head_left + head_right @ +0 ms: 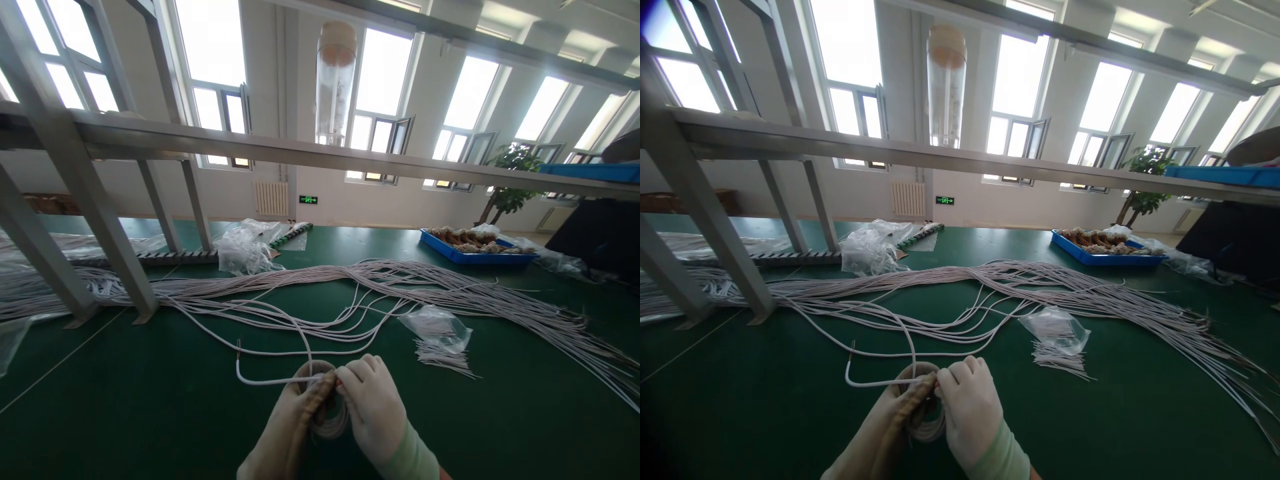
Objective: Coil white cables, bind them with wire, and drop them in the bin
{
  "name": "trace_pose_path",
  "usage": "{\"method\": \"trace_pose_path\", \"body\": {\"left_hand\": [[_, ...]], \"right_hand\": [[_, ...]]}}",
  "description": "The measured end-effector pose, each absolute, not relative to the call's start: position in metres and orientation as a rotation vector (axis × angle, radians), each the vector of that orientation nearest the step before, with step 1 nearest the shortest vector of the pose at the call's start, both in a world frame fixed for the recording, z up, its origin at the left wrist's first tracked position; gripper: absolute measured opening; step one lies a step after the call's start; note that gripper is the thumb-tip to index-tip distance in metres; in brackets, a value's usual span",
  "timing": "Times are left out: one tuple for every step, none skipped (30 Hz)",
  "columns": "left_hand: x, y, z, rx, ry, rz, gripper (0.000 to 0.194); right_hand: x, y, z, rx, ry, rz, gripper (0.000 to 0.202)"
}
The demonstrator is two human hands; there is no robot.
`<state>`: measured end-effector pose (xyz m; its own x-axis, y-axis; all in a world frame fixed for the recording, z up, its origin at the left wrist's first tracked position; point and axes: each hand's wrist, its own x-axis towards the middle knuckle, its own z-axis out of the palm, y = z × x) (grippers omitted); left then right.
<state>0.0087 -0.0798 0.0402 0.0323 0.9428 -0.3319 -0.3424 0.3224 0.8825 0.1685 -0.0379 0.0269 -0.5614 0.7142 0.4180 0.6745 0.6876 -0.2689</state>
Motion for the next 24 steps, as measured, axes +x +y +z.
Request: {"method": "trace_pose_path", "body": {"left_hand": [[0.008,-0.080,0.041,0.704,1.127,1.108,0.052],[0.007,-0.080,0.042,0.710,1.145,1.087,0.052],[0.006,-0.081,0.044,0.711,1.159,1.068,0.051],[0.004,-0.083,0.046,0.707,1.164,1.058,0.051],[0.002,-0.085,0.048,0.703,1.163,1.054,0.051],[0.000,-0.087,0.049,0.695,1.158,1.054,0.051],[-0.002,-0.089,0.051,0.684,1.162,1.052,0.051],[-0.003,-0.090,0.052,0.670,1.174,1.048,0.052],[-0.003,-0.092,0.053,0.656,1.186,1.042,0.053],[-0.003,-0.092,0.054,0.645,1.189,1.037,0.054],[-0.002,-0.093,0.055,0.639,1.180,1.036,0.055],[0.000,-0.093,0.057,0.638,1.161,1.038,0.056],[0.001,-0.093,0.059,0.644,1.136,1.043,0.058],[0.003,-0.093,0.060,0.650,1.115,1.048,0.060],[0.005,-0.093,0.062,0.654,1.103,1.051,0.063],[0.006,-0.093,0.063,0.659,1.101,1.057,0.064],[0.007,-0.093,0.065,0.663,1.107,1.065,0.065],[0.007,-0.093,0.065,0.663,1.118,1.073,0.066],[0.006,-0.094,0.066,0.659,1.128,1.078,0.065],[0.005,-0.094,0.066,0.644,1.133,1.077,0.064],[0.003,-0.095,0.065,0.620,1.134,1.076,0.064],[0.002,-0.095,0.065,0.590,1.132,1.078,0.065],[0.000,-0.096,0.065,0.563,1.128,1.082,0.066],[-0.001,-0.096,0.065,0.550,1.120,1.087,0.068]], "right_hand": [[0.168,-0.038,0.026,-1.068,-2.379,0.134,0.033],[0.168,-0.039,0.025,-1.072,-2.352,0.175,0.034],[0.167,-0.039,0.025,-1.080,-2.313,0.236,0.034],[0.167,-0.039,0.025,-1.090,-2.264,0.321,0.034],[0.166,-0.038,0.025,-1.103,-2.204,0.435,0.034],[0.166,-0.037,0.025,-1.120,-2.134,0.572,0.034],[0.166,-0.036,0.026,-1.135,-2.062,0.720,0.035],[0.166,-0.035,0.026,-1.148,-1.991,0.865,0.035],[0.167,-0.034,0.027,-1.158,-1.927,0.996,0.037],[0.167,-0.032,0.027,-1.163,-1.877,1.103,0.039],[0.167,-0.031,0.028,-1.164,-1.840,1.177,0.041],[0.168,-0.031,0.029,-1.163,-1.814,1.216,0.042],[0.168,-0.030,0.030,-1.160,-1.798,1.229,0.043],[0.167,-0.030,0.032,-1.160,-1.789,1.230,0.043],[0.167,-0.030,0.033,-1.161,-1.786,1.223,0.043],[0.166,-0.030,0.034,-1.166,-1.786,1.219,0.043],[0.166,-0.030,0.036,-1.171,-1.791,1.222,0.043],[0.165,-0.030,0.037,-1.175,-1.799,1.227,0.043],[0.165,-0.030,0.037,-1.171,-1.812,1.232,0.042],[0.166,-0.029,0.038,-1.152,-1.827,1.239,0.041],[0.167,-0.029,0.039,-1.117,-1.841,1.253,0.041],[0.169,-0.028,0.040,-1.074,-1.852,1.271,0.041],[0.171,-0.028,0.041,-1.031,-1.861,1.285,0.041],[0.173,-0.028,0.042,-0.998,-1.874,1.289,0.040]]}}
